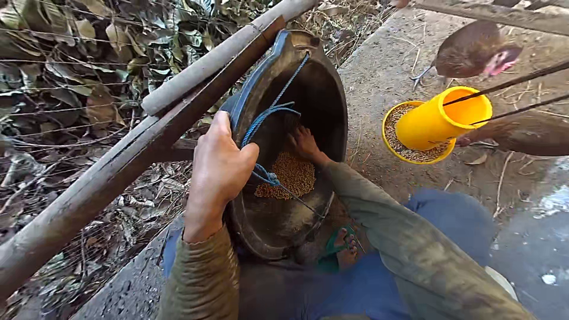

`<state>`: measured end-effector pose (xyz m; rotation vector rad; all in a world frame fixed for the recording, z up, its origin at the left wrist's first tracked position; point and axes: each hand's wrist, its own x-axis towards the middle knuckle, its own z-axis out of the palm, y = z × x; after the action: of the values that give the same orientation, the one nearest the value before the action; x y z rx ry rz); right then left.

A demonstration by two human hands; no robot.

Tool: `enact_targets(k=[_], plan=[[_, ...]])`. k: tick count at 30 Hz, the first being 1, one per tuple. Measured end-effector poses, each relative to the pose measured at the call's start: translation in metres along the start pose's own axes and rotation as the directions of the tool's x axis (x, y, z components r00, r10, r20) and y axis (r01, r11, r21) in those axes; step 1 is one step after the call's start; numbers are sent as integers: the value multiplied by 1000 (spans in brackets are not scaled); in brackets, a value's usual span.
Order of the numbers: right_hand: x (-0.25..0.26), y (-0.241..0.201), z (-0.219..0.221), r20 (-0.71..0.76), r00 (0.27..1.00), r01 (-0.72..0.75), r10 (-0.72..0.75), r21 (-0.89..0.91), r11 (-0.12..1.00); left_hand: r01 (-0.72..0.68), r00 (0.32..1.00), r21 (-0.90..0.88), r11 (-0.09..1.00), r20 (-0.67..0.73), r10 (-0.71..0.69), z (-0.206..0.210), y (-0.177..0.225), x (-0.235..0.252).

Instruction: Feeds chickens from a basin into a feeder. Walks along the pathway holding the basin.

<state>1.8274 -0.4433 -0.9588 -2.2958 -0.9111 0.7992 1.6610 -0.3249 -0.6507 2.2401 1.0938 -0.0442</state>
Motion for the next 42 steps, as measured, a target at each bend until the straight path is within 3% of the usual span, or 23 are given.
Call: enact_targets(k=[3, 7, 9, 12, 18, 24, 30, 33, 36, 38, 40, 42], plan=[[21, 12, 19, 97, 995, 36, -16, -206, 978, -3, 1000, -5, 1000, 1, 3, 2, -2, 0], [-14, 31, 43, 281, 960, 87, 5, -313, 946, -14, 1000, 3, 1000, -2, 14, 1, -4, -1], [-43, 25, 54, 360, 931, 24, 64, -236, 972, -12, 1000, 13, 1000, 8, 12, 0, -2, 0], [-80, 2, 72, 361, 920, -99, 151, -158, 982, -4, 1000, 20, 1000, 19, 3, -1, -2, 0], [-115, -13, 86, 52, 971, -237, 232, 150, 960, 31, 999, 12, 999, 12, -31, -1, -1, 0], [-91, -23, 92, 282, 932, -216, 228, -75, 974, 6, 1000, -8, 1000, 9, -6, 2, -12, -1], [-86, -19, 93, 375, 927, -56, 7, 120, 991, -10, 1000, 14, 1000, -21, 10, 1, -13, 1], [-83, -20, 79, 415, 910, -108, 6, 223, 969, -33, 999, 18, 999, -34, 34, 0, -11, 3], [-85, -20, 57, 545, 829, -364, 123, 360, 859, -51, 998, 23, 998, -30, 52, 0, -8, 3], [-96, -17, 44, 546, 828, -468, 124, 555, 688, -43, 999, 23, 999, -23, 43, 0, -6, 1], [-107, -13, 32, 498, 860, -486, 109, 736, 471, -40, 999, 20, 999, -17, 41, -2, -5, 1], [-121, -12, 13, 382, 920, -389, 83, 874, 292, -54, 998, 6, 999, -8, 54, -1, -6, 2]])
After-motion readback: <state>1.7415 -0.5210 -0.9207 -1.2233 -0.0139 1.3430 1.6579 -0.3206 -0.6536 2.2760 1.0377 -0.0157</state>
